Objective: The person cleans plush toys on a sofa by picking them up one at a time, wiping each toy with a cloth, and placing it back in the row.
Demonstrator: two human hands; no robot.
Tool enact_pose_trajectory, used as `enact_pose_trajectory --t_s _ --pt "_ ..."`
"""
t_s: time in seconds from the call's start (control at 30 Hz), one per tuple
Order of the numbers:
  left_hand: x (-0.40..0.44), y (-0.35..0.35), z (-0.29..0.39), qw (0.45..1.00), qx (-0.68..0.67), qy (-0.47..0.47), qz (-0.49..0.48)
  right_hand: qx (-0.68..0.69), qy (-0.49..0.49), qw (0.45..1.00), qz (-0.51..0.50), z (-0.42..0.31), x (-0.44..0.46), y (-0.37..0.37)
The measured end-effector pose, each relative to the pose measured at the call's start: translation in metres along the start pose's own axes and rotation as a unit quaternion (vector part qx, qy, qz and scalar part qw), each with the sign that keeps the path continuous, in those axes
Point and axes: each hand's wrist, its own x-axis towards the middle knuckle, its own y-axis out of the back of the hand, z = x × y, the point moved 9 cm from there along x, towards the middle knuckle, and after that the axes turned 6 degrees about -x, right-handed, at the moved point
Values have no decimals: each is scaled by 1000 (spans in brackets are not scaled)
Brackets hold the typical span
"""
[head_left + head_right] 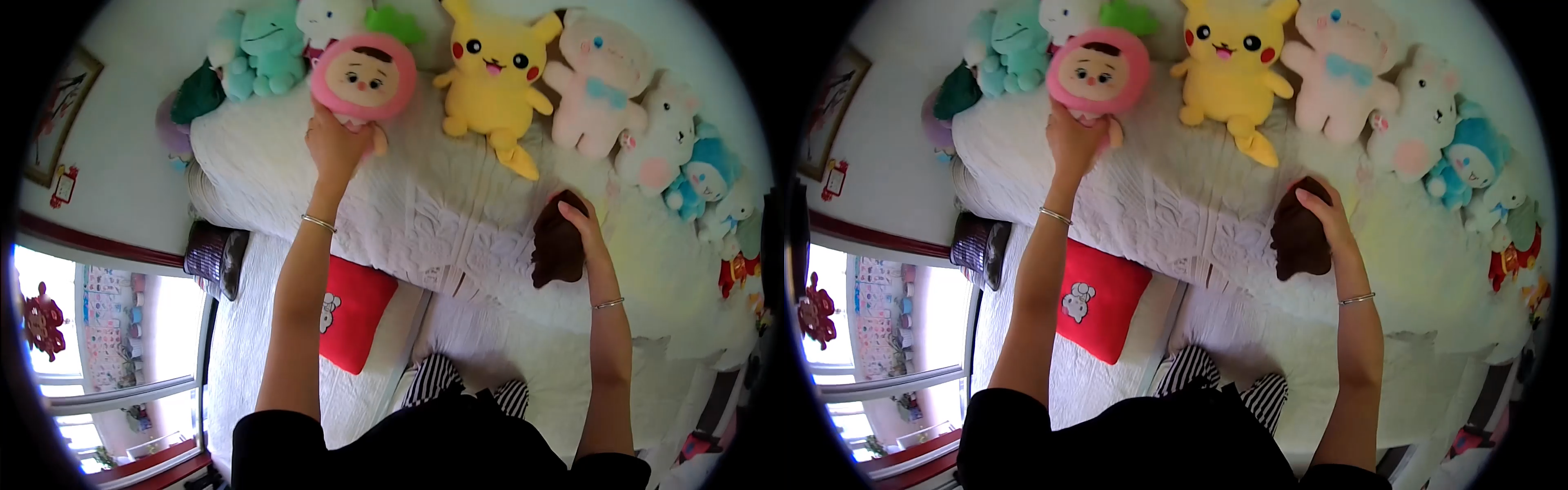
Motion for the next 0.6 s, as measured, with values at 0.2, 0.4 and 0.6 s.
enact_pose_trajectory --t_s 0.2,0.4,0.6 --pt "-10 10 -5 986 -137 -17 97 45 9 999 -18 3 6 0" --pt "-19 4 -9 987 -116 -12 106 10 4 999 -48 4 0 -13" --pt "-20 9 -9 985 -107 -44 131 -65 62 993 -72 29 6 -11"
